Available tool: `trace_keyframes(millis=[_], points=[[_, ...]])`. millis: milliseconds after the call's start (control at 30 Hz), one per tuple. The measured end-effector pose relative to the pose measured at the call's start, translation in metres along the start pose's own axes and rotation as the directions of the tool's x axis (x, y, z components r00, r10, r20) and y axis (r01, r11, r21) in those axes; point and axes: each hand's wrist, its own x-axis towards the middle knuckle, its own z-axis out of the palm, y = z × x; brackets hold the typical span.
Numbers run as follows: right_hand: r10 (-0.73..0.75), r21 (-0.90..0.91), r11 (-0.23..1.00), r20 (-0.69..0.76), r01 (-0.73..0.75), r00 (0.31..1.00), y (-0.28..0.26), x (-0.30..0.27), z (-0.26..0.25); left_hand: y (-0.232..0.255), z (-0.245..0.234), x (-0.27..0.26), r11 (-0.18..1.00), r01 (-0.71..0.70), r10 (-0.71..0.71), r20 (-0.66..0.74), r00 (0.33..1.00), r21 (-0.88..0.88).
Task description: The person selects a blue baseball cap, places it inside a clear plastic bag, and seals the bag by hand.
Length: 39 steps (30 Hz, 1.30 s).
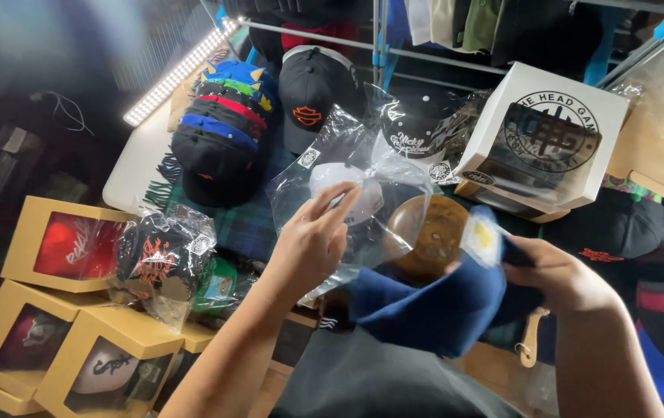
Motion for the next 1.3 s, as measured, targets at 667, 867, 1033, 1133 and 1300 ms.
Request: trace_keyframes(millis=[667, 867, 1033, 1133, 1300], points=[[0.557, 0.681, 0.728, -0.656, 0.081, 0.509, 0.037, 0.002, 0.095, 0.025, 0.016, 0.009, 0.996, 0.047, -0.049, 0.033, 0.998, 0.073], [0.506, 0.663, 0.748, -0.599, 0.03, 0.621, 0.021, 0.012, 0.114, 0.06, 0.023, 0.009, 0.996, -0.037, 0.023, 0.17, 0.985, 0.081], [0.46, 0.632, 0.775, -0.567, 0.002, 0.684, -0.015, 0.025, 0.135, 0.064, 0.042, -0.005, 0.981, -0.137, 0.115, 0.151, 0.982, 0.141], [0.468, 0.615, 0.787, -0.548, -0.045, 0.694, -0.042, 0.035, 0.146, 0.07, 0.046, -0.011, 0.988, -0.126, 0.111, 0.16, 0.981, 0.09], [0.48, 0.485, 0.855, -0.61, -0.182, 0.631, -0.067, 0.048, 0.154, 0.073, 0.053, -0.023, 0.994, -0.101, 0.09, 0.179, 0.98, 0.05]])
